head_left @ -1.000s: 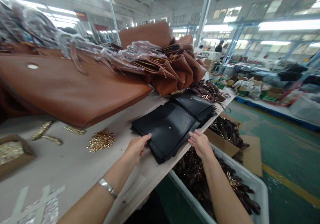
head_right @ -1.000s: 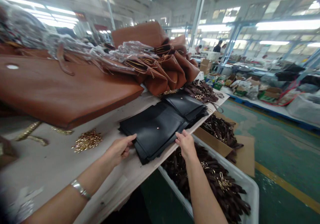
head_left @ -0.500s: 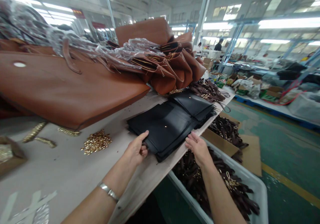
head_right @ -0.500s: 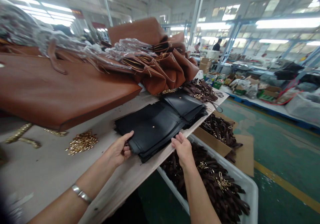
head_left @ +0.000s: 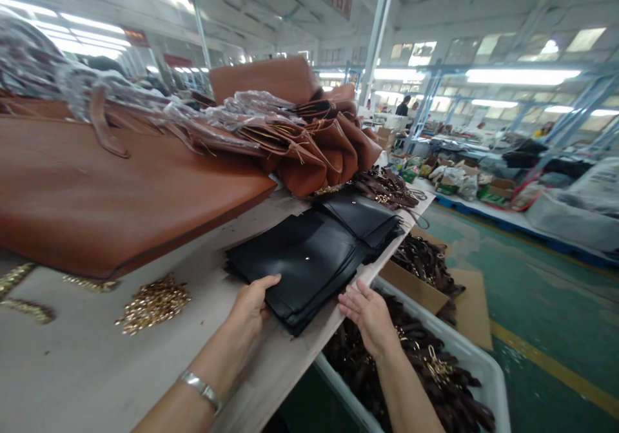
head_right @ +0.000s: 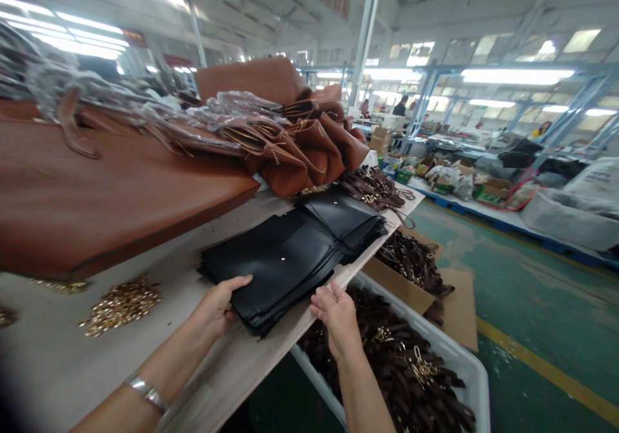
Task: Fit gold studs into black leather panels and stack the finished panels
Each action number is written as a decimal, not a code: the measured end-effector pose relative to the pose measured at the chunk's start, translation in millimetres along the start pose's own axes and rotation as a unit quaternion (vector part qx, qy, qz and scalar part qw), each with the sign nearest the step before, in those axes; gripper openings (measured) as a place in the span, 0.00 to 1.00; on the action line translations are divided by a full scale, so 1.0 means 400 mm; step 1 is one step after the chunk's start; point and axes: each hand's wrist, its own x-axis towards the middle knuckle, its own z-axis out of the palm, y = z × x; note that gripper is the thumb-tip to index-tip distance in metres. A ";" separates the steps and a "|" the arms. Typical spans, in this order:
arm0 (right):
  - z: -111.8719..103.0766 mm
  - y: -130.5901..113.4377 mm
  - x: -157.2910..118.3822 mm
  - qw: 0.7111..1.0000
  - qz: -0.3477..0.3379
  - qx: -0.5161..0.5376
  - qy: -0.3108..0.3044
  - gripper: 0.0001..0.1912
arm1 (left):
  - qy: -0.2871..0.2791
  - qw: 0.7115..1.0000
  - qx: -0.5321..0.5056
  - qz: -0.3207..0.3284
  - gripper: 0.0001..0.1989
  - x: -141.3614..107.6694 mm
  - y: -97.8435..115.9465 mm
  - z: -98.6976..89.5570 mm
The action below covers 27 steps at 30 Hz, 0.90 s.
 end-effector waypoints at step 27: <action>0.120 -0.115 0.009 0.985 -0.124 0.009 -0.116 0.30 | -0.105 0.975 -0.113 0.159 0.22 -0.224 0.015 0.040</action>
